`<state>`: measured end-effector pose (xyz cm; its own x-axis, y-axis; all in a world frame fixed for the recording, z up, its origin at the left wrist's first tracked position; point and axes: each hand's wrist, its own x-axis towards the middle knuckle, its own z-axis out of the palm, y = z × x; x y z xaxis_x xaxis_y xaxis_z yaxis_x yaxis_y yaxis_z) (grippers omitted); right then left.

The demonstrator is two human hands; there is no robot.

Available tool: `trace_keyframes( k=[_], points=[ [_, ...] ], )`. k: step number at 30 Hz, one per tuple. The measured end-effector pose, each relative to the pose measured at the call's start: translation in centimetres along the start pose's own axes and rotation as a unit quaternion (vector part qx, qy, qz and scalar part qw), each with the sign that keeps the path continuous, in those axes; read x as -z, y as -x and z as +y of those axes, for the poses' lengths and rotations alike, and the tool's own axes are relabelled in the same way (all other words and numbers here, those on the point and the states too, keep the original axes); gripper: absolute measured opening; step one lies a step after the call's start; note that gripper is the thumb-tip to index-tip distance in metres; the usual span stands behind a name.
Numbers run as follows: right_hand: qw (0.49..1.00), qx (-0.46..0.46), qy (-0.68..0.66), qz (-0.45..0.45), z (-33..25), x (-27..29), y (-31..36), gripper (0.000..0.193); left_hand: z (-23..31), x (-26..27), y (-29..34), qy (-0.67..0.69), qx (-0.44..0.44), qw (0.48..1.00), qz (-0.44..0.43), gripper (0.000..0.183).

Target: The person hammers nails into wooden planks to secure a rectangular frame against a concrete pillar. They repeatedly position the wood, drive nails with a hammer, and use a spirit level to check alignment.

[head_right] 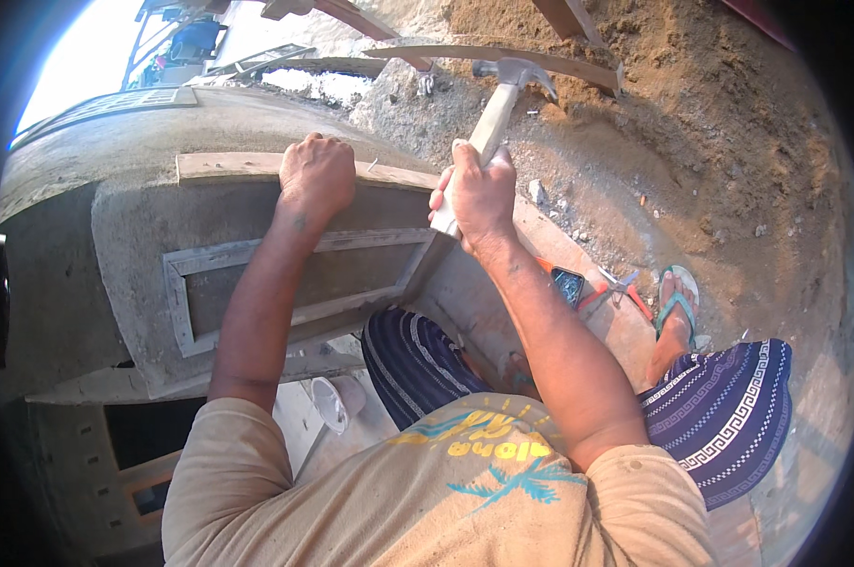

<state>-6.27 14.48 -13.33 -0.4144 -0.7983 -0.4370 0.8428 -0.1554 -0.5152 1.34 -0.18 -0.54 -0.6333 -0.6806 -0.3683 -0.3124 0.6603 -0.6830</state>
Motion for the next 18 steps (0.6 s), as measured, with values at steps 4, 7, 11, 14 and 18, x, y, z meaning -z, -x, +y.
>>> trace_keyframes(
  k=[4, 7, 11, 14, 18],
  points=[
    [0.955, -0.167, 0.179, -0.169, -0.5, 0.6, 1.3, 0.027, 0.2, -0.2, 0.2, 0.010, 0.006, 1.000, -0.020, 0.018],
    [0.979, -0.079, 0.142, -0.123, -1.5, 1.3, 0.7, 0.026, 0.2, 0.2, 0.3, 0.008, 0.000, 1.000, -0.021, 0.017],
    [0.996, 0.048, -0.049, 0.048, -2.1, 0.4, -0.9, 0.025, 0.1, -0.2, 0.4, 0.013, 0.000, 1.000, -0.007, 0.016],
    [0.998, -0.003, 0.055, 0.014, 1.3, -0.6, 1.1, 0.022, 0.1, -0.1, -0.2, 0.019, -0.006, 1.000, 0.005, 0.015],
    [0.967, -0.157, 0.150, -0.134, -0.5, 0.4, 1.4, 0.024, 0.2, -0.2, 0.2, 0.017, -0.002, 1.000, -0.006, 0.015]
  ],
)
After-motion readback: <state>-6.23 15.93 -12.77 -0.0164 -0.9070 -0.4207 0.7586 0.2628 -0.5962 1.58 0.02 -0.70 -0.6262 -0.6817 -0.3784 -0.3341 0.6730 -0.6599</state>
